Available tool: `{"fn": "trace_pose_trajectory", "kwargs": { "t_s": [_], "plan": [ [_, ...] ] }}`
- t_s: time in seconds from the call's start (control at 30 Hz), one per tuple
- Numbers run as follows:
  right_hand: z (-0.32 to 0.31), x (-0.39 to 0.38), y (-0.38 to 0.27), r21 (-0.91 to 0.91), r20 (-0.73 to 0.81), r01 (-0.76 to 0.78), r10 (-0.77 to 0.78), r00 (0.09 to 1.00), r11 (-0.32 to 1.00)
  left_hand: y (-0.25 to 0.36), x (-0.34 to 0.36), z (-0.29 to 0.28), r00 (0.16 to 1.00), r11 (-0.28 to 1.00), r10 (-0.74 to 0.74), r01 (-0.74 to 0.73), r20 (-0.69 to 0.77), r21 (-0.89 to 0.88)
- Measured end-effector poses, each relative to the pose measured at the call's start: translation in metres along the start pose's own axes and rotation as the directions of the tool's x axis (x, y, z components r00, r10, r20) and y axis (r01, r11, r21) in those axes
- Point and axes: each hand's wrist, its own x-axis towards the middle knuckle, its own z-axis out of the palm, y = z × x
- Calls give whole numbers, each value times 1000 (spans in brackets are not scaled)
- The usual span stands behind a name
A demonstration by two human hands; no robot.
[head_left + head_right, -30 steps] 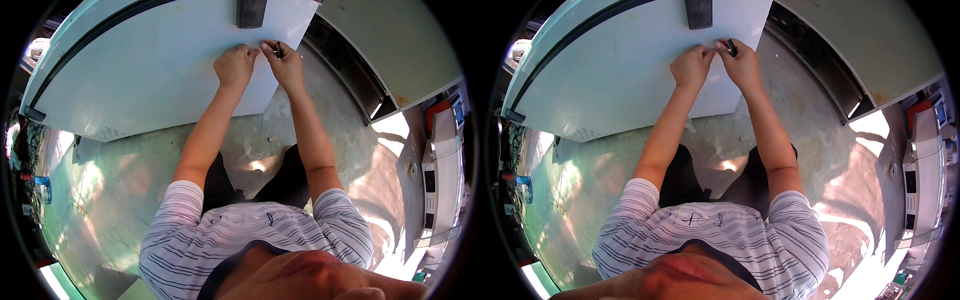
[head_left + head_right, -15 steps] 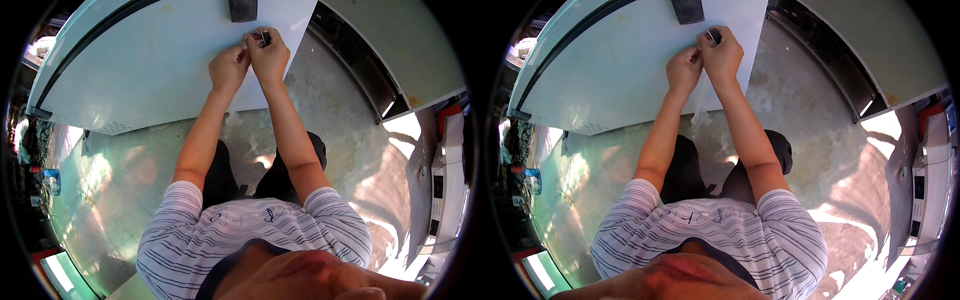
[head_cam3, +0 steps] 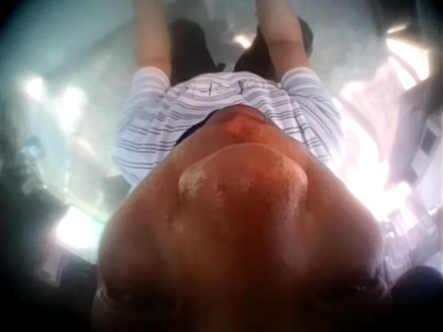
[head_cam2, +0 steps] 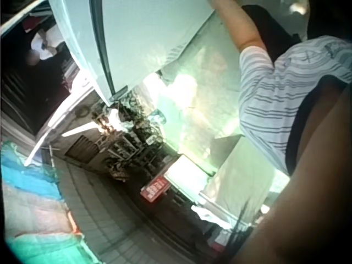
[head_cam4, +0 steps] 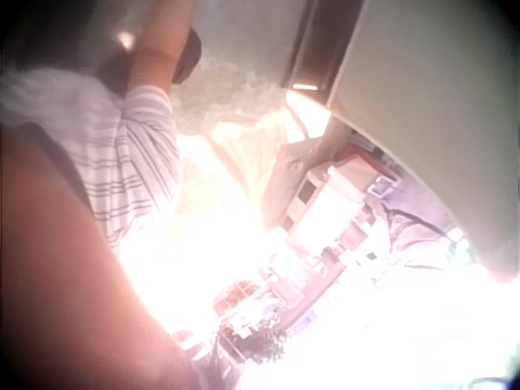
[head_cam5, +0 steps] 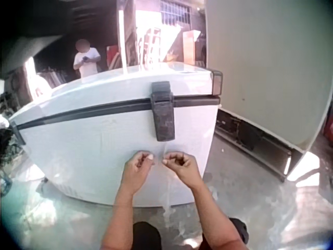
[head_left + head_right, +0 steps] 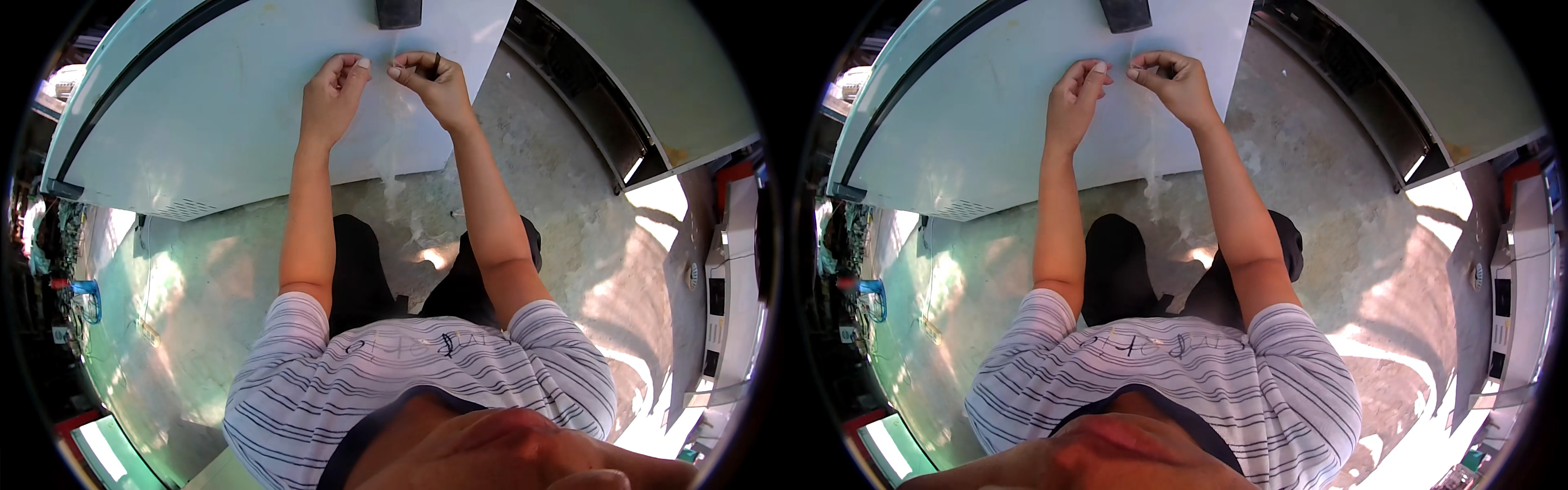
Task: The person applies adhesive and protective film to the exterior surface of a white appliance by hand and using a small plastic tool.
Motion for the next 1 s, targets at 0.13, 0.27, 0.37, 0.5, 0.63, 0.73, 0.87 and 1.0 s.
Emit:
{"fn": "trace_pose_trajectory", "kwargs": {
  "t_s": [0.13, 0.27, 0.37, 0.5, 0.63, 0.73, 0.87, 1.0],
  "plan": [
    [2, -2, 8, 143, 92, -27, 14, 996, 989, 40, 12, 13, 998, 909, 68, -55, -17, 414],
    [4, -2, 9, 102, 113, -73, 61, 992, 992, 46, 25, 19, 992, 736, 109, -38, -63, 676],
    [5, -2, 10, 80, 150, -82, 70, 986, 993, 37, 18, 16, 975, 777, 205, -105, -92, 620],
    [8, -6, 10, -25, 190, -88, 91, 977, 996, 25, 6, 9, 961, 815, 231, -108, -149, 569],
    [11, -12, 5, -81, 206, -80, 96, 974, 993, 11, -5, 5, 942, 861, 263, -133, -206, 490],
    [8, -15, 2, -103, 206, -106, 126, 970, 989, 3, -11, 4, 932, 888, 266, -139, -244, 438],
    [15, -14, -6, -72, -108, -18, 10, 994, 997, 2, -17, 6, 911, 896, 311, -187, -269, 403],
    [42, -4, -15, -17, -282, 25, -29, 959, 1000, 2, -21, 13, 882, 878, 365, -220, -298, 424]
  ]
}}
